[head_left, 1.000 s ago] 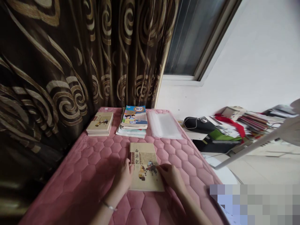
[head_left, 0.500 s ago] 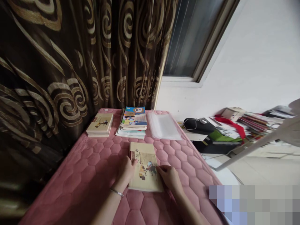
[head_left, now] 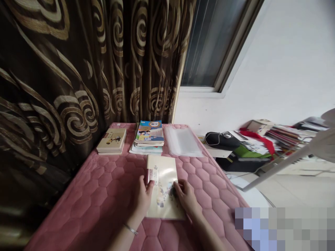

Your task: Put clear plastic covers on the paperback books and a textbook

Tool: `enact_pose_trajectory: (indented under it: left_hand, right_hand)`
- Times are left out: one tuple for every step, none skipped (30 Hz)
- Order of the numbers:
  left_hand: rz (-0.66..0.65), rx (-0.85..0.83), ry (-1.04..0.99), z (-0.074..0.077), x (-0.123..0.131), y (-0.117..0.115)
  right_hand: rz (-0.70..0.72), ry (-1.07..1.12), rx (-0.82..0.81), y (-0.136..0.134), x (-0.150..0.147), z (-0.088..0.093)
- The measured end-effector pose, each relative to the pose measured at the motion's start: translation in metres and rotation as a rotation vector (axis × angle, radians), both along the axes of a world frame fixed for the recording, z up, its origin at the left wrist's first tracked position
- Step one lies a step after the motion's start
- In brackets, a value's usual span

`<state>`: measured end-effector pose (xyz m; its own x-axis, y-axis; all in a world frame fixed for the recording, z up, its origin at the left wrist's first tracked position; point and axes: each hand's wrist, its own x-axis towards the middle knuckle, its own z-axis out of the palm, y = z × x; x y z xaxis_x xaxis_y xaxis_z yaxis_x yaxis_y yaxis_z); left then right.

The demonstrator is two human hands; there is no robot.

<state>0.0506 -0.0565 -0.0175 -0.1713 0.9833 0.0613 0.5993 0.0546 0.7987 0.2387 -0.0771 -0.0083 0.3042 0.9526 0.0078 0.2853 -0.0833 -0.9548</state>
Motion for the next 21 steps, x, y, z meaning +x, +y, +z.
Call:
enact_pose_trajectory:
  left_hand:
    - [-0.006, 0.017, -0.031, 0.000, 0.000, 0.000]
    - [-0.018, 0.032, -0.070, 0.000, 0.000, 0.000]
    - [-0.032, 0.041, -0.113, 0.001, 0.000, 0.001]
    - [-0.044, 0.039, -0.157, 0.001, -0.001, 0.002]
    - [-0.055, 0.031, -0.201, 0.002, -0.001, 0.003]
    - [-0.066, 0.020, -0.241, 0.003, -0.002, 0.005]
    - [-0.077, 0.007, -0.273, 0.005, -0.004, 0.007]
    - [-0.091, -0.011, -0.292, 0.006, -0.005, 0.009]
    - [-0.112, -0.038, -0.299, 0.008, -0.006, 0.012]
    - [-0.142, -0.079, -0.291, 0.010, -0.008, 0.014]
    - [-0.173, -0.127, -0.264, 0.013, -0.008, 0.015]
    - [-0.194, -0.170, -0.216, 0.016, -0.009, 0.015]
    - [-0.205, -0.189, -0.149, 0.021, -0.008, 0.014]
    - [-0.215, -0.164, -0.070, 0.026, -0.007, 0.011]
    - [-0.232, -0.094, 0.010, 0.032, -0.006, 0.005]
    - [-0.266, 0.012, 0.084, 0.039, -0.004, -0.002]
    - [-0.345, 0.141, 0.134, 0.046, -0.003, -0.011]
    - [-0.448, 0.243, 0.161, 0.053, -0.002, -0.022]
    - [-0.574, 0.297, 0.189, 0.058, -0.002, -0.033]
    - [-0.703, 0.333, 0.236, 0.062, -0.002, -0.045]
    - [-0.803, 0.368, 0.302, 0.062, -0.001, -0.055]
  right_hand:
    - [0.024, 0.068, -0.020, 0.000, 0.001, 0.004]
    - [0.056, 0.126, -0.048, -0.001, 0.003, 0.009]
    - [0.098, 0.184, -0.082, -0.002, 0.004, 0.015]
    - [0.148, 0.248, -0.120, -0.004, 0.006, 0.019]
    - [0.200, 0.320, -0.155, -0.006, 0.007, 0.023]
    - [0.242, 0.392, -0.178, -0.008, 0.007, 0.026]
    - [0.270, 0.455, -0.186, -0.010, 0.008, 0.028]
    - [0.280, 0.501, -0.179, -0.011, 0.007, 0.029]
    - [0.276, 0.522, -0.167, -0.012, 0.007, 0.030]
    - [0.262, 0.515, -0.154, -0.013, 0.006, 0.031]
    - [0.240, 0.487, -0.144, -0.013, 0.005, 0.032]
    - [0.214, 0.445, -0.136, -0.013, 0.003, 0.033]
    - [0.184, 0.395, -0.130, -0.012, 0.002, 0.035]
    - [0.148, 0.342, -0.124, -0.012, 0.001, 0.038]
    - [0.113, 0.294, -0.117, -0.012, 0.001, 0.040]
    - [0.077, 0.252, -0.106, -0.011, 0.000, 0.042]
    - [0.047, 0.216, -0.093, -0.011, 0.000, 0.043]
    - [0.019, 0.182, -0.074, -0.010, 0.000, 0.043]
    - [-0.011, 0.148, -0.049, -0.010, -0.001, 0.042]
    - [-0.038, 0.116, -0.024, -0.010, -0.001, 0.040]
    - [-0.061, 0.089, 0.001, -0.010, -0.002, 0.038]
